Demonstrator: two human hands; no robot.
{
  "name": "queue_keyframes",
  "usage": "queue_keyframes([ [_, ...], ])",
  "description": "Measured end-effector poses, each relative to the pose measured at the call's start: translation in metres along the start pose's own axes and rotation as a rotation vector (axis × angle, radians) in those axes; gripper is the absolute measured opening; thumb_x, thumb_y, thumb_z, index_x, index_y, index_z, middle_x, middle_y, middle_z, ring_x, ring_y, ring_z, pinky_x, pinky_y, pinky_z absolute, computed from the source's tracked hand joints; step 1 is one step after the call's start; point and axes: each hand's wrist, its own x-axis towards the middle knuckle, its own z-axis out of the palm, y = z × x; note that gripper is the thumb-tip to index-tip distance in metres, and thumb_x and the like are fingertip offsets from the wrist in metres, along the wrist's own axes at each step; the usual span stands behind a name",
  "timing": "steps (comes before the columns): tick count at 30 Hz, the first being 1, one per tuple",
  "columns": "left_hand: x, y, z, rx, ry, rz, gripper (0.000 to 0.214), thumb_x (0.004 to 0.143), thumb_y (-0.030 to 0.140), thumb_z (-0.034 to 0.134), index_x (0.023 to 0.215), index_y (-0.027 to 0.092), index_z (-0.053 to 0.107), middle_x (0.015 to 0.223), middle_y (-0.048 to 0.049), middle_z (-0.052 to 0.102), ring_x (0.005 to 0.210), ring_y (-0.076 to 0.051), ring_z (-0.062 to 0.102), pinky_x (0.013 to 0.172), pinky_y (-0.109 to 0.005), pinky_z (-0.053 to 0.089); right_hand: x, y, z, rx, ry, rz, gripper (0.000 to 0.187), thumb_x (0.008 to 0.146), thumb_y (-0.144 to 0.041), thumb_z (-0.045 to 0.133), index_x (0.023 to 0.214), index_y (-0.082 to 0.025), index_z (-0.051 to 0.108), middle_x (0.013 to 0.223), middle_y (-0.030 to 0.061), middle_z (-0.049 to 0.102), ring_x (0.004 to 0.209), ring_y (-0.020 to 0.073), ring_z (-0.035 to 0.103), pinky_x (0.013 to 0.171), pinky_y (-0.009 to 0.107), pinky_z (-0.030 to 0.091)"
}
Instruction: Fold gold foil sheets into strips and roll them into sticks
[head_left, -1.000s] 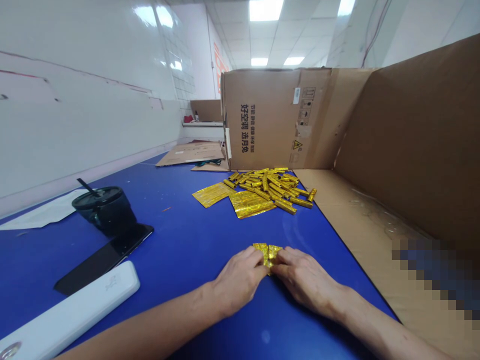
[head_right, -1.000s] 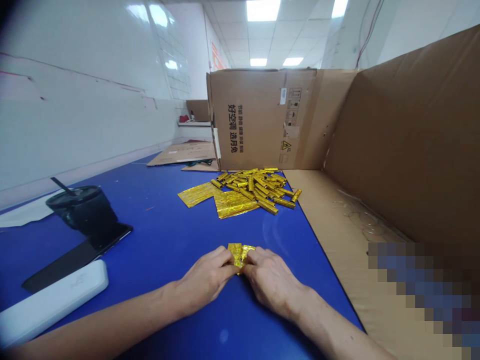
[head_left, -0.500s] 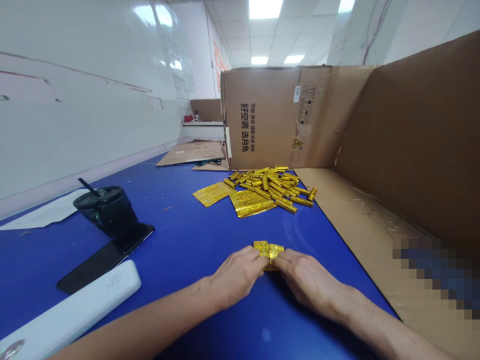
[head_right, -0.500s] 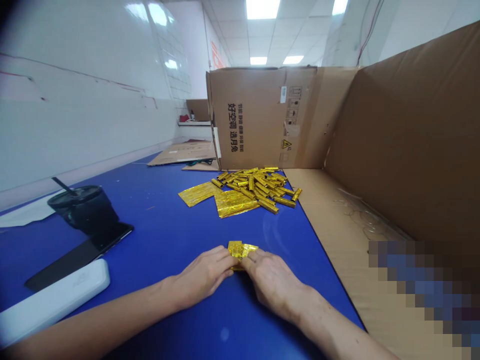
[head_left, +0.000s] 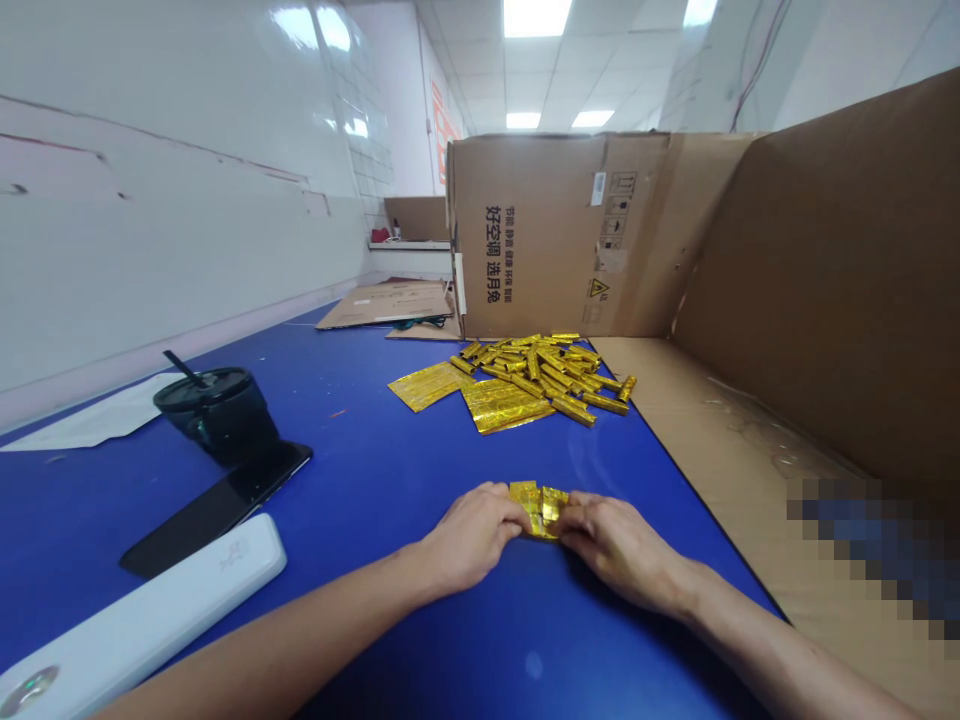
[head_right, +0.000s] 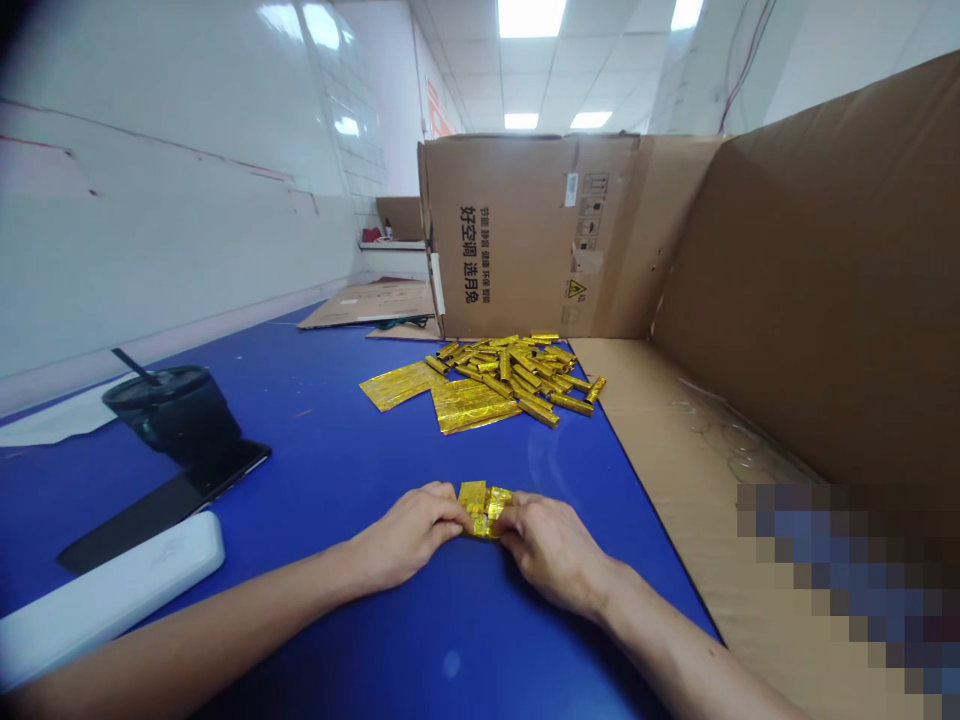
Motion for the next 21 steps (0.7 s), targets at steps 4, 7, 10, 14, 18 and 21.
queue_keyframes([
  [4, 0.005, 0.002, -0.002, -0.027, -0.015, -0.080, 0.017, 0.077, 0.016, 0.044, 0.080, 0.022, 0.061, 0.080, 0.0000, 0.059, 0.079, -0.015, 0.052, 0.071, -0.025, 0.037, 0.002, 0.006, -0.001, 0.071, -0.015, 0.067, 0.018, 0.071, -0.010, 0.044, 0.069, -0.020, 0.059, 0.073, -0.0001, 0.061, 0.065, 0.0126, 0.054, 0.058, 0.020, 0.035],
  [7, 0.007, 0.005, -0.005, -0.022, -0.031, -0.140, 0.016, 0.075, 0.017, 0.042, 0.082, 0.021, 0.057, 0.077, 0.0003, 0.060, 0.071, -0.015, 0.054, 0.061, -0.023, 0.038, 0.003, 0.007, -0.001, 0.106, -0.014, 0.139, 0.015, 0.069, -0.011, 0.044, 0.071, -0.021, 0.056, 0.069, -0.0012, 0.060, 0.063, 0.0128, 0.053, 0.056, 0.021, 0.034],
  [10, 0.008, 0.008, -0.005, 0.029, -0.036, -0.161, 0.015, 0.073, 0.016, 0.041, 0.078, 0.020, 0.054, 0.073, 0.0004, 0.060, 0.065, -0.015, 0.054, 0.054, -0.023, 0.035, 0.003, 0.006, 0.002, 0.088, -0.001, 0.191, 0.011, 0.070, -0.013, 0.044, 0.069, -0.021, 0.052, 0.064, -0.0020, 0.058, 0.059, 0.0124, 0.051, 0.053, 0.021, 0.032],
  [14, 0.009, 0.010, -0.002, 0.130, -0.029, -0.166, 0.014, 0.070, 0.015, 0.040, 0.073, 0.020, 0.052, 0.070, 0.0000, 0.059, 0.065, -0.017, 0.054, 0.054, -0.024, 0.034, 0.002, 0.005, 0.007, 0.028, 0.027, 0.188, 0.011, 0.073, -0.013, 0.043, 0.068, -0.020, 0.051, 0.067, -0.0005, 0.058, 0.061, 0.0131, 0.052, 0.056, 0.022, 0.033],
  [18, 0.007, 0.011, 0.001, 0.170, -0.018, -0.136, 0.014, 0.071, 0.015, 0.040, 0.077, 0.020, 0.051, 0.075, -0.0012, 0.058, 0.072, -0.017, 0.053, 0.060, -0.026, 0.037, 0.000, 0.004, 0.009, -0.073, 0.052, 0.141, 0.012, 0.076, -0.013, 0.043, 0.068, -0.020, 0.051, 0.071, 0.0007, 0.054, 0.063, 0.0129, 0.051, 0.058, 0.022, 0.035],
  [21, 0.003, 0.012, 0.003, 0.195, 0.027, -0.101, 0.015, 0.075, 0.016, 0.039, 0.086, 0.020, 0.048, 0.080, -0.0025, 0.055, 0.074, -0.017, 0.052, 0.064, -0.027, 0.038, -0.001, 0.000, 0.008, -0.172, 0.085, 0.075, 0.016, 0.080, -0.015, 0.041, 0.069, -0.020, 0.051, 0.074, 0.0021, 0.053, 0.067, 0.0138, 0.049, 0.059, 0.023, 0.036],
])
